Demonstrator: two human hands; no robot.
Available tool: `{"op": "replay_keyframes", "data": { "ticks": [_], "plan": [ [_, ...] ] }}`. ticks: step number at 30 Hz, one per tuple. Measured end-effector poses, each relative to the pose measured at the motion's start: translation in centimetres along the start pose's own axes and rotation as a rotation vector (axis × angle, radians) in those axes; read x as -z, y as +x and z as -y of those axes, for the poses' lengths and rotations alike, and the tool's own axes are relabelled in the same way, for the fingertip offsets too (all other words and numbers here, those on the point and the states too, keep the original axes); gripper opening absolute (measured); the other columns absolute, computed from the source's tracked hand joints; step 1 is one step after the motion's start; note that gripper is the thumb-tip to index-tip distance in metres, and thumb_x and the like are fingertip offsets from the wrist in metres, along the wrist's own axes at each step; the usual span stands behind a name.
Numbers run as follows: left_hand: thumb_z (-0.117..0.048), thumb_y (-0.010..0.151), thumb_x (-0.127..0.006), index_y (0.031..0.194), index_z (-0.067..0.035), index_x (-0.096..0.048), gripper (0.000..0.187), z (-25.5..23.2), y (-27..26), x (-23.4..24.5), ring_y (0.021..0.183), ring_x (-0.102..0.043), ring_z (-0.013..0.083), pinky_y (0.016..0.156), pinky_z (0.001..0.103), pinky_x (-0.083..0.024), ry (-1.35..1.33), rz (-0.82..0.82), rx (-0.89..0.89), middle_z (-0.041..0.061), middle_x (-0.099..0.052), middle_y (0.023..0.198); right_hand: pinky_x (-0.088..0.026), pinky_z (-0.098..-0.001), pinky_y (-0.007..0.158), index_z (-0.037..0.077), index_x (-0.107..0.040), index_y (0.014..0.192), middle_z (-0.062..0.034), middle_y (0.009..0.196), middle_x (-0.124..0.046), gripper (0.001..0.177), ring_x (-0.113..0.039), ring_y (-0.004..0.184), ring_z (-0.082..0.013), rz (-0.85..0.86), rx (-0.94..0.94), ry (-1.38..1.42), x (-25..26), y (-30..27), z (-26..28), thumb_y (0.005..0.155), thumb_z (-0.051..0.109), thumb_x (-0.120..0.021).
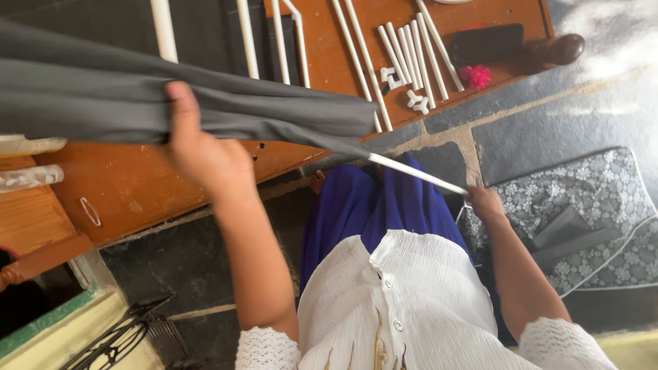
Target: The person assembles a small furniture frame using white plastic pipes and connectors. They repeatedly insert pipes into connectors, attach a black fabric panel to the frame, and adjust the structure on a wooden table.
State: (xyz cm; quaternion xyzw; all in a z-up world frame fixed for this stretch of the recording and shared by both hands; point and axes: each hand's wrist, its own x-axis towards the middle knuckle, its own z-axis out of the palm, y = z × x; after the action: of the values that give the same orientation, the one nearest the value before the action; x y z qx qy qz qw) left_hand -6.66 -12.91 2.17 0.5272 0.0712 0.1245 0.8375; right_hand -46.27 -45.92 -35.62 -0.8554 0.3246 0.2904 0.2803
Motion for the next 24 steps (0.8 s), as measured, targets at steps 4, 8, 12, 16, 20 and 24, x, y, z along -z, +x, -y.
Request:
{"op": "replay_keyframes", "data": {
  "ticks": [4, 8, 12, 16, 20, 24],
  "plan": [
    [-0.016, 0.095, -0.086, 0.136, 0.002, -0.056, 0.054, -4.6, 0.2, 1.3, 0.133, -0.057, 0.0294, 0.123, 0.049, -0.044, 0.13, -0.024, -0.396, 0.014, -0.059, 0.14, -0.055, -0.0521, 0.088, 0.019, -0.077, 0.111, -0.0175, 0.102, -0.076, 0.02, -0.071, 0.1, -0.0406, -0.057, -0.02, -0.112, 0.7, -2.1, -2.2, 0.101, 0.029, -0.063],
    [-0.027, 0.096, -0.077, 0.124, 0.007, -0.066, 0.045, -10.9, -0.3, 2.7, 0.127, -0.063, 0.0323, 0.118, 0.056, -0.045, 0.191, -0.154, -0.59, 0.02, -0.064, 0.133, -0.055, -0.0517, 0.089, 0.017, -0.078, 0.107, -0.0209, 0.099, -0.076, 0.025, -0.072, 0.098, -0.0409, -0.034, -0.099, -0.114, 2.6, -2.0, -2.1, 0.093, 0.036, -0.07],
    [-0.028, 0.1, -0.07, 0.121, 0.003, -0.067, 0.038, -14.8, -1.6, 3.5, 0.123, -0.067, 0.0242, 0.121, 0.047, -0.051, 0.205, 0.216, -0.56, 0.015, -0.068, 0.128, -0.056, -0.0506, 0.086, 0.009, -0.078, 0.103, -0.0214, 0.097, -0.076, 0.031, -0.073, 0.094, -0.0405, -0.084, -0.04, -0.146, 3.4, 1.0, 0.4, 0.096, 0.037, -0.069],
    [-0.011, 0.093, -0.079, 0.121, 0.008, -0.069, 0.035, -11.4, -3.0, 2.6, 0.113, -0.069, 0.0263, 0.112, 0.043, -0.056, 0.208, -0.244, -0.289, 0.017, -0.069, 0.125, -0.063, -0.044, 0.072, 0.005, -0.077, 0.1, -0.0153, 0.088, -0.078, 0.041, -0.078, 0.079, -0.0304, -0.024, 0.005, -0.24, 2.8, 6.4, 5.5, 0.098, 0.045, -0.066],
    [0.003, 0.086, -0.081, 0.139, -0.001, -0.054, 0.06, -6.2, -6.1, 1.6, 0.124, -0.062, 0.0255, 0.116, 0.043, -0.049, 0.13, -0.084, -0.03, 0.012, -0.062, 0.134, -0.061, -0.0446, 0.075, 0.0, -0.076, 0.097, -0.0202, 0.09, -0.077, 0.046, -0.075, 0.084, -0.0346, -0.074, 0.085, -0.226, 1.9, 11.4, 10.5, 0.096, 0.045, -0.071],
    [-0.002, 0.082, -0.082, 0.136, 0.003, -0.055, 0.061, -2.7, -8.4, 1.8, 0.124, -0.061, 0.0248, 0.114, 0.038, -0.045, 0.235, -0.049, 0.148, 0.014, -0.062, 0.134, -0.062, -0.0442, 0.078, -0.003, -0.074, 0.097, -0.0265, 0.096, -0.075, 0.049, -0.075, 0.091, -0.0374, -0.053, 0.047, -0.095, 1.5, 14.9, 14.7, 0.086, 0.045, -0.079]
  ]
}}
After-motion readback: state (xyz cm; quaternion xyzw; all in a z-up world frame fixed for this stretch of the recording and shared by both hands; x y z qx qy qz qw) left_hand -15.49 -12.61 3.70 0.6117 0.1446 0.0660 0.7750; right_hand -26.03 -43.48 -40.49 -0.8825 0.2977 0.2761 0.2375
